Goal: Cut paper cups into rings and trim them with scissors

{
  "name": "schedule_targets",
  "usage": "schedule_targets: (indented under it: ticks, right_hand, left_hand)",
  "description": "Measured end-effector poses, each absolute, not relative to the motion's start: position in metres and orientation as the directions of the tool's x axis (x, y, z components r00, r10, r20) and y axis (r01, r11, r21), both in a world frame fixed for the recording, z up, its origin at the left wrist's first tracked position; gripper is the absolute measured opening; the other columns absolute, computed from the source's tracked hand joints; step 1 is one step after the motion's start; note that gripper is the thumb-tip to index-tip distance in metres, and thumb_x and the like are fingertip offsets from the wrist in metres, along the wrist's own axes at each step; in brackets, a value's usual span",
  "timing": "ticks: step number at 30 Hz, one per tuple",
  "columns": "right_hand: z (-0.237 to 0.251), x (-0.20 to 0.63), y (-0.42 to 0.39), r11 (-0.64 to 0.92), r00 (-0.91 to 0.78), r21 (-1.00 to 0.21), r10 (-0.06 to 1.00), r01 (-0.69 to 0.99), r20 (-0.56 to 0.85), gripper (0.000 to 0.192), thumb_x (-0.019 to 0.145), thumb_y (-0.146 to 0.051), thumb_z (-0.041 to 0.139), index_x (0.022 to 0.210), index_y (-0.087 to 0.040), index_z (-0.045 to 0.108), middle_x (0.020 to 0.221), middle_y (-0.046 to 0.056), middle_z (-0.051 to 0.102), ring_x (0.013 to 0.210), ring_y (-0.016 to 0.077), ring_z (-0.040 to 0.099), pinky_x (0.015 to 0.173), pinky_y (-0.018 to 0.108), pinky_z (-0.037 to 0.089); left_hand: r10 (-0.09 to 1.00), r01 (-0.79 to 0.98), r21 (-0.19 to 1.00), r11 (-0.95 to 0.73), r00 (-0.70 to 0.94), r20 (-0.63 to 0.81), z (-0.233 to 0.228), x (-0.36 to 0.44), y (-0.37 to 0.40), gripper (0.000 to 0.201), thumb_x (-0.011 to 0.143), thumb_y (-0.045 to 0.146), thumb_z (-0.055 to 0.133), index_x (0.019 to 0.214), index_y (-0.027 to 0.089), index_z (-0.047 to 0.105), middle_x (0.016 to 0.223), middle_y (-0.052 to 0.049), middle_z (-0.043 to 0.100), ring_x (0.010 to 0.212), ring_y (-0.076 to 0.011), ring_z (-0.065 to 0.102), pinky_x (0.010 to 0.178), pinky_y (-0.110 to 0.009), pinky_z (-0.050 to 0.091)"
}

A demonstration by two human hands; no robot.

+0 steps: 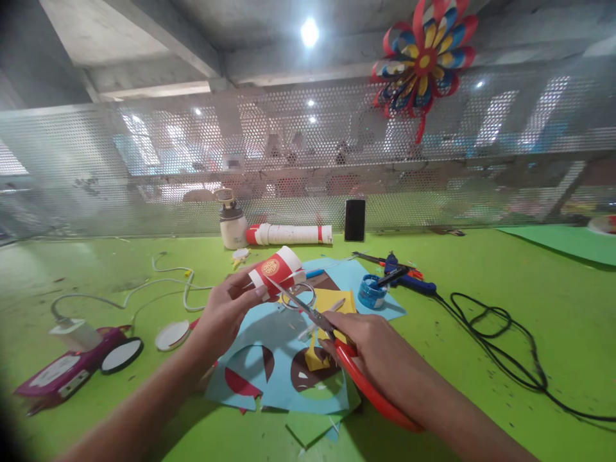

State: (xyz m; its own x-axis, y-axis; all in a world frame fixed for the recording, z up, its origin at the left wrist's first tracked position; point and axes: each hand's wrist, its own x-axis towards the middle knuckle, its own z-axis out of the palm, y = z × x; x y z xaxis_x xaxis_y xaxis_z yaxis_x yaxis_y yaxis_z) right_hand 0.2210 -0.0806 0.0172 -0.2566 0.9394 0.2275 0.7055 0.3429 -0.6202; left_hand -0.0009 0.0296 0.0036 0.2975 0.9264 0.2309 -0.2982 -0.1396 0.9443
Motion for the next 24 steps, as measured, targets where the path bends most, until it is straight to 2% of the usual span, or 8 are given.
schedule_targets:
  ticks: [2, 8, 16, 24]
  right_hand:
    - [0.020, 0.220, -0.082, 0.347, -0.257, -0.608, 0.938, 0.714, 0.233, 0.027, 0.102, -0.036, 0.050, 0.088, -0.022, 0.067, 0.089, 0.003, 0.074, 0.095, 0.0235, 0.069, 0.084, 0.033, 0.052]
    - [0.023, 0.220, -0.084, 0.387, -0.286, -0.556, 0.921, 0.735, 0.264, 0.026, 0.101, -0.037, 0.051, 0.100, -0.018, 0.070, 0.091, 0.004, 0.074, 0.074, 0.0175, 0.063, 0.069, 0.028, 0.048]
    - [0.018, 0.223, -0.085, 0.371, -0.274, -0.541, 0.928, 0.755, 0.254, 0.029, 0.101, -0.038, 0.052, 0.106, -0.017, 0.070, 0.087, 0.004, 0.073, 0.069, 0.0159, 0.060, 0.065, 0.028, 0.046]
    - [0.013, 0.228, -0.079, 0.382, -0.289, -0.569, 0.924, 0.729, 0.250, 0.025, 0.102, -0.038, 0.049, 0.106, -0.023, 0.069, 0.099, 0.004, 0.073, 0.087, 0.0212, 0.067, 0.077, 0.031, 0.051]
  left_hand:
    - [0.927, -0.315, 0.940, -0.131, 0.297, 0.229, 0.005, -0.001, 0.030, 0.069, 0.072, 0.027, 0.083, 0.135, 0.009, 0.063, 0.107, -0.017, 0.077, 0.098, -0.0297, 0.071, 0.084, -0.041, 0.057]
    - [0.906, -0.316, 0.939, -0.137, 0.344, 0.248, 0.007, -0.004, 0.032, 0.069, 0.070, 0.027, 0.083, 0.134, 0.010, 0.064, 0.108, -0.017, 0.077, 0.098, -0.0313, 0.072, 0.082, -0.041, 0.058]
    - [0.906, -0.320, 0.933, -0.164, 0.325, 0.271, 0.005, -0.005, 0.035, 0.073, 0.071, 0.027, 0.084, 0.139, 0.012, 0.060, 0.109, -0.016, 0.078, 0.100, -0.0304, 0.071, 0.086, -0.042, 0.057]
    - [0.903, -0.240, 0.941, -0.237, 0.303, 0.305, 0.004, -0.005, 0.034, 0.073, 0.073, 0.031, 0.084, 0.139, 0.012, 0.060, 0.115, -0.017, 0.076, 0.107, -0.0333, 0.070, 0.090, -0.044, 0.057]
